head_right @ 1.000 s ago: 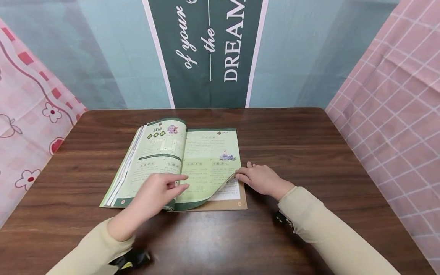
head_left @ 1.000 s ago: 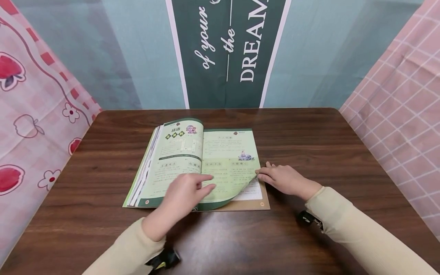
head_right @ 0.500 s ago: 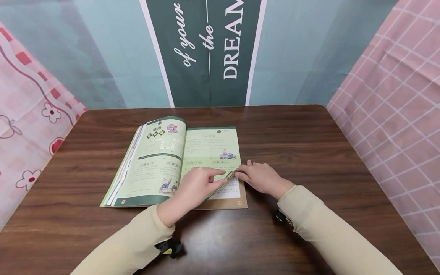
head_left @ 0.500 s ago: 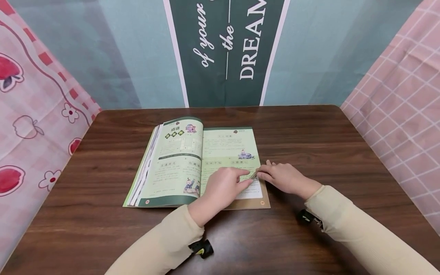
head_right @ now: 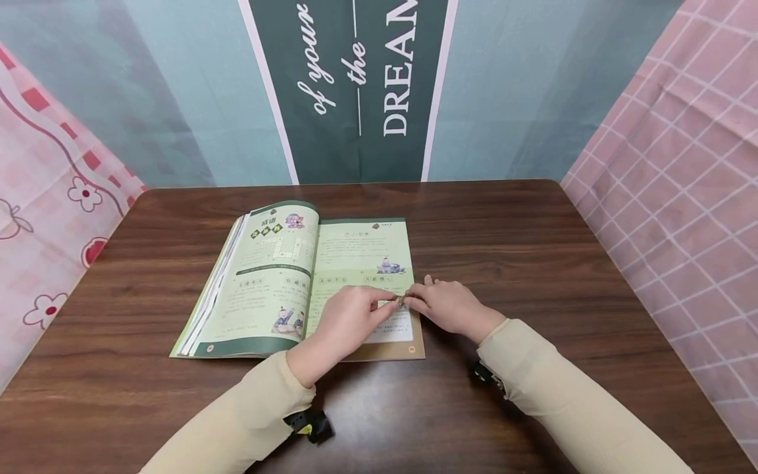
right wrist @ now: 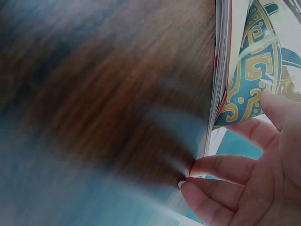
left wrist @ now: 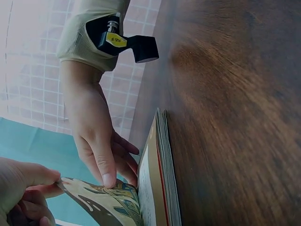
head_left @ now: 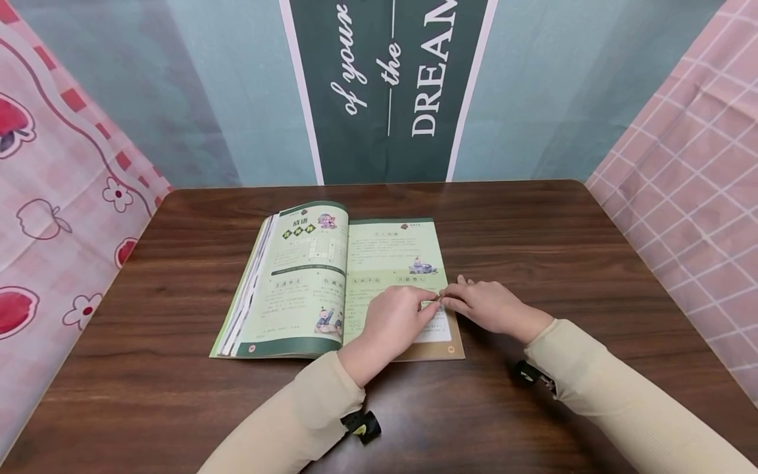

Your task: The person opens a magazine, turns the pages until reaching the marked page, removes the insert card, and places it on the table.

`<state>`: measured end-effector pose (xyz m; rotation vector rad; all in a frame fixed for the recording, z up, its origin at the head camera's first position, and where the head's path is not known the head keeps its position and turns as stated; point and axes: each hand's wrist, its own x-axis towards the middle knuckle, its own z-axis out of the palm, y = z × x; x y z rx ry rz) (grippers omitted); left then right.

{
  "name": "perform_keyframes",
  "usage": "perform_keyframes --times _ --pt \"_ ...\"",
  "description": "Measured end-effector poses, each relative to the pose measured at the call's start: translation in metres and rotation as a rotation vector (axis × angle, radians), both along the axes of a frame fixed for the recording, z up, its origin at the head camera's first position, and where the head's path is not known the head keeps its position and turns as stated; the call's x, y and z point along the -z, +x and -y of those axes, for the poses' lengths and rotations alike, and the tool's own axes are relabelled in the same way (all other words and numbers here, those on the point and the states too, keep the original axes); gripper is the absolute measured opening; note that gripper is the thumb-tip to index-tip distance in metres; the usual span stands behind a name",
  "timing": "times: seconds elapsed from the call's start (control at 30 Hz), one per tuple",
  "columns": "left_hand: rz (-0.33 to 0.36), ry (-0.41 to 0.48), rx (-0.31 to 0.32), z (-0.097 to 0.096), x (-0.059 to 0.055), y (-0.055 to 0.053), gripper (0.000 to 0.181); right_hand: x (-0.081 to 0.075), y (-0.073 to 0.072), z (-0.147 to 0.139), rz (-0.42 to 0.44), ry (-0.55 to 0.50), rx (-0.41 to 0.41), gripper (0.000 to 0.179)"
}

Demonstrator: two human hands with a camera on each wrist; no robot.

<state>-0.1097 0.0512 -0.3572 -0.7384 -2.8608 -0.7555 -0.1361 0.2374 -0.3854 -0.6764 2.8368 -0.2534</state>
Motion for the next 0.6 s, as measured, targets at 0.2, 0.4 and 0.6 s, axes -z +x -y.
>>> perform_keyframes --times 0.2,0.4,0.6 --pt "-0.001 0.023 -0.026 0.006 0.003 -0.001 0.017 0.000 0.003 -0.001 0.022 0.013 0.022 0.056" --pt "-0.057 0.081 -0.070 0.033 -0.002 -0.005 0.015 -0.002 0.005 -0.003 0.069 0.012 0.066 0.083" --pt "-0.113 0.126 -0.175 0.089 -0.010 -0.002 0.014 -0.003 0.006 -0.007 0.065 0.043 0.011 0.092"
